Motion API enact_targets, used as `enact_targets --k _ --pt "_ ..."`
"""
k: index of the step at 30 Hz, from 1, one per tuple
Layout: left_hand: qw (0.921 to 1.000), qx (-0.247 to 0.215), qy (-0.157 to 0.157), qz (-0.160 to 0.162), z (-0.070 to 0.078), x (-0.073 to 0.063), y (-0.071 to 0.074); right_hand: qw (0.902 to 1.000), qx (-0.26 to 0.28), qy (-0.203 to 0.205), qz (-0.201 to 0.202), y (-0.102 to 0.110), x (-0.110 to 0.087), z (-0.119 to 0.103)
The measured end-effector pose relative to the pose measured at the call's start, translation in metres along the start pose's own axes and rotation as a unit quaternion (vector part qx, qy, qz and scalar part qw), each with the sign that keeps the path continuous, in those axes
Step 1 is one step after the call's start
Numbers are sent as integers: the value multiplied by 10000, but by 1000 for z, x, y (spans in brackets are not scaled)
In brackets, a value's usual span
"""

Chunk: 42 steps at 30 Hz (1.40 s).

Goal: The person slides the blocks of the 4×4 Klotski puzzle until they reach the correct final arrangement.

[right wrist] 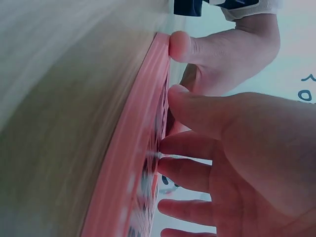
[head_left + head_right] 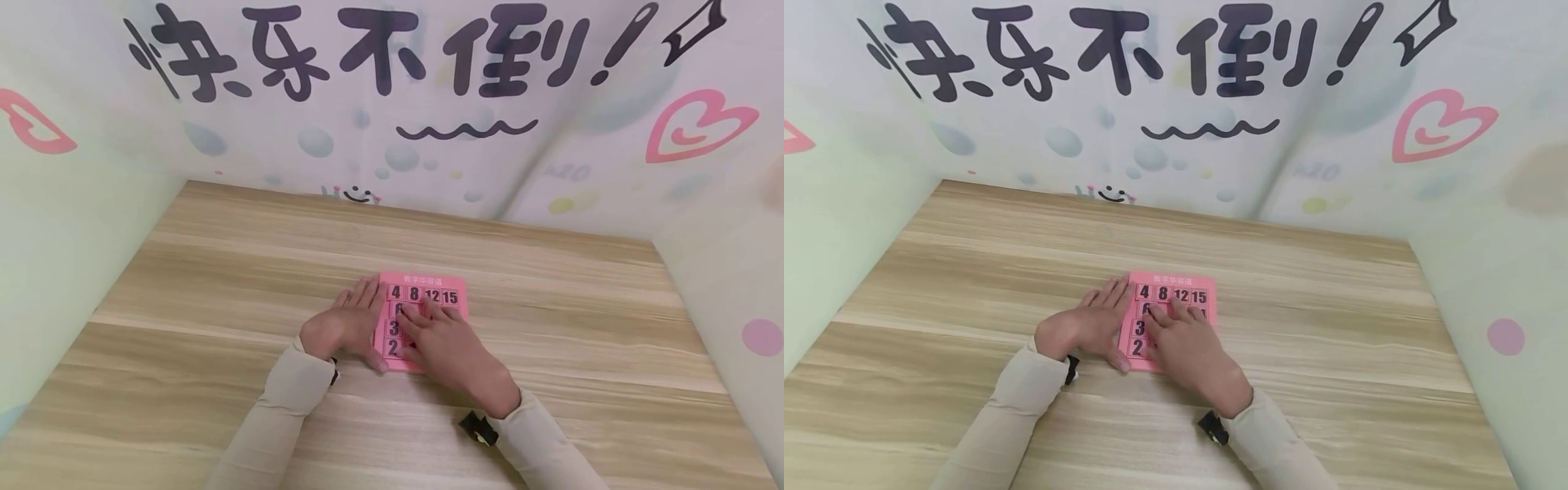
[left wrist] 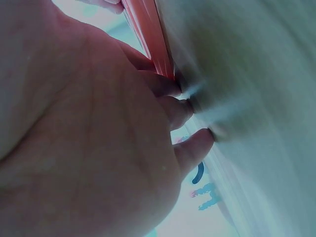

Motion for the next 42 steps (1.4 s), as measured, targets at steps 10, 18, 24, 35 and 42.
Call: enact_targets --k 10,18,24,35,42 --pt "10000 90 -18 -2 2 0 0 10000 75 -5 -35 1 3 -3" --pt "10000 -22 59 -35 2 0 0 9993 5 -332 166 13 -13 17" --pt "10000 4 86 -29 2 0 1 9994 18 -329 63 18 -25 27" --pt "10000 -59 46 19 0 -1 0 9992 -9 361 -183 13 -29 5" --pt "10000 -87 19 31 1 0 0 9995 -211 234 -61 10 -28 2"
Point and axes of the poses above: each hand's wrist, its own x-axis towards the middle knuckle, its own y-axis out of the back of the hand, z = x × y, the point moved 4 cm from there along x, towards the middle knuckle
